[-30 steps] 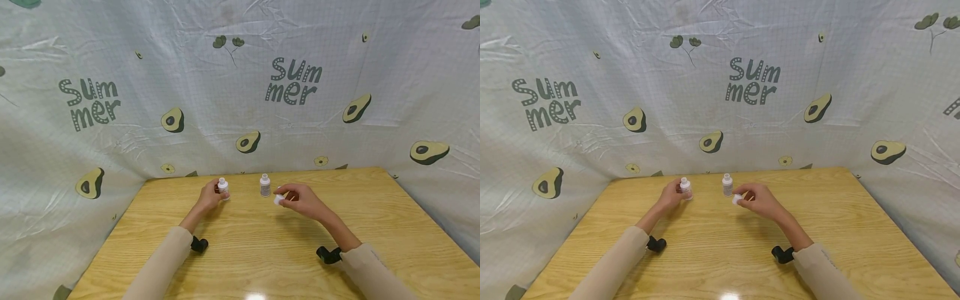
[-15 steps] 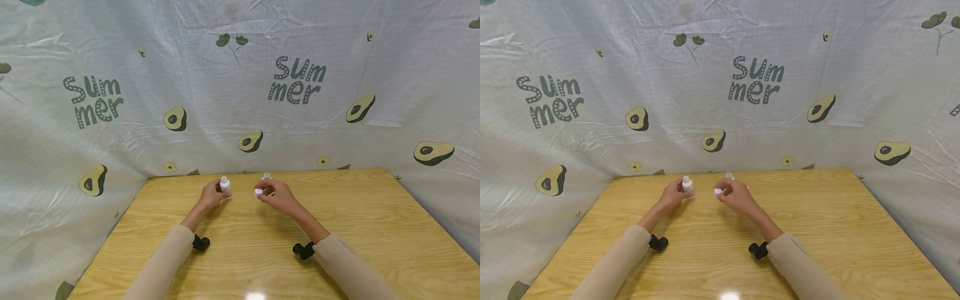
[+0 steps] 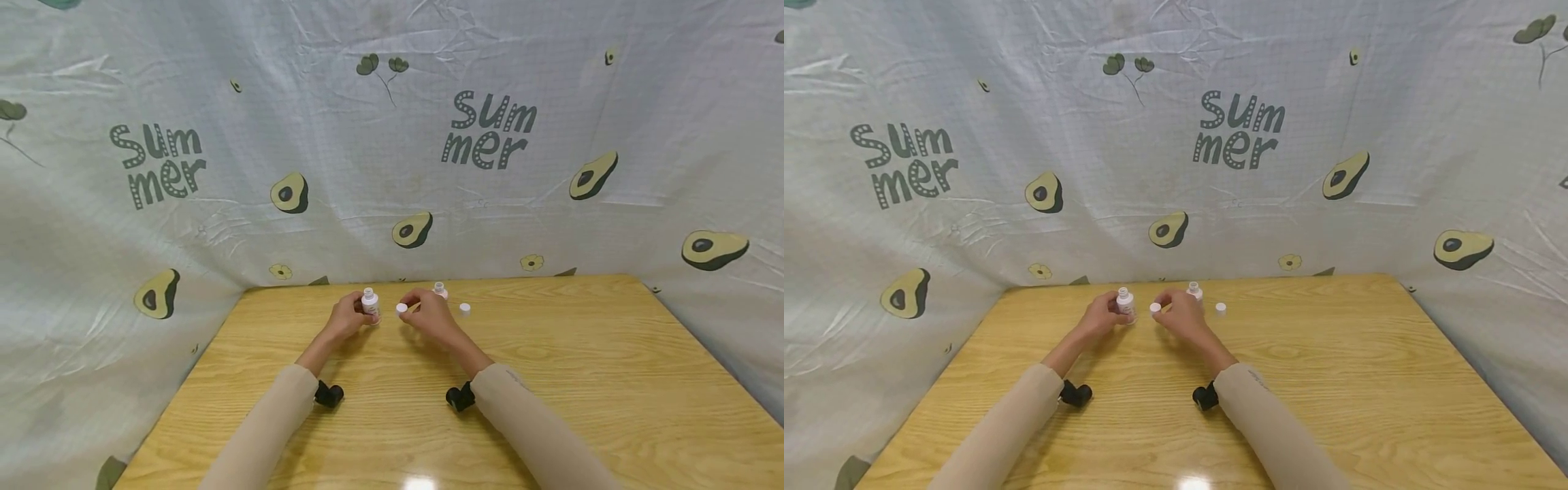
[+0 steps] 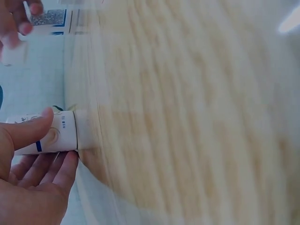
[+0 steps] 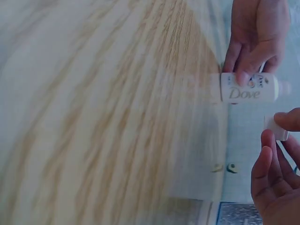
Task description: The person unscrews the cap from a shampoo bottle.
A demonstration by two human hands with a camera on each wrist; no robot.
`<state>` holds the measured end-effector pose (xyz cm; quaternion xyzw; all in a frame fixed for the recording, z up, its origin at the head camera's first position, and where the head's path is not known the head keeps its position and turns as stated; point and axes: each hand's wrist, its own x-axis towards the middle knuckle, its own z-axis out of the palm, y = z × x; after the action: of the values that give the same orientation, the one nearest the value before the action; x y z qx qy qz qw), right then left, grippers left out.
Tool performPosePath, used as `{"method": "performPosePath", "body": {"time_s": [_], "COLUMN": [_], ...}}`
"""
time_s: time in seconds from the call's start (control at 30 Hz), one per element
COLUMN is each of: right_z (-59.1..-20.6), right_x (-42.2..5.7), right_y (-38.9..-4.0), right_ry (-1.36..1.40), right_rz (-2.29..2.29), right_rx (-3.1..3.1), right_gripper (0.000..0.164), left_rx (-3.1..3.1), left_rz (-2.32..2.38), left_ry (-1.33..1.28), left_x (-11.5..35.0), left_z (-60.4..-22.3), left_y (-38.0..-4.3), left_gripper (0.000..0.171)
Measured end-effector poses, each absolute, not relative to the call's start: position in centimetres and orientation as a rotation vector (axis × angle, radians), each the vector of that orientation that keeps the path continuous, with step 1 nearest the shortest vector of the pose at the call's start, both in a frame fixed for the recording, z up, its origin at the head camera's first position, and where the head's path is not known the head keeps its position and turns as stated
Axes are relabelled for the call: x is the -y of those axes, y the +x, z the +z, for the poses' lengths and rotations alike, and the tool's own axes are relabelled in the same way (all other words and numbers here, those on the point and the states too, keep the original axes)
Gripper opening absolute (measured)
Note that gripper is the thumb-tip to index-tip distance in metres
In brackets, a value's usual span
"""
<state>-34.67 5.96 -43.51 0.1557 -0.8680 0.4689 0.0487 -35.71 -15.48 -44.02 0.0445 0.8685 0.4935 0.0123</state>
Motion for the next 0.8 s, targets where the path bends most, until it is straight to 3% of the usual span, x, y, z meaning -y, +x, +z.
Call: {"method": "performPosePath", "body": {"time_s": [0.3,0.8], "right_z": [-45.4,-45.4], "right_x": [-5.0,-3.8], "right_y": [-36.2,-36.5], "right_ry": [0.376,0.248], "right_rz": [1.42,1.282], "right_rx": [2.678,2.751], "right_gripper": [0.017,0.018], "left_rx": [-2.647,-2.631], "left_rz": [1.579,1.577], "left_ry": [0.114,0.115], "left_x": [15.7,15.8], "left_z": [-44.1,-43.9], "left_y": [-35.8,-35.6], "left_gripper": [0.053,0.051]}}
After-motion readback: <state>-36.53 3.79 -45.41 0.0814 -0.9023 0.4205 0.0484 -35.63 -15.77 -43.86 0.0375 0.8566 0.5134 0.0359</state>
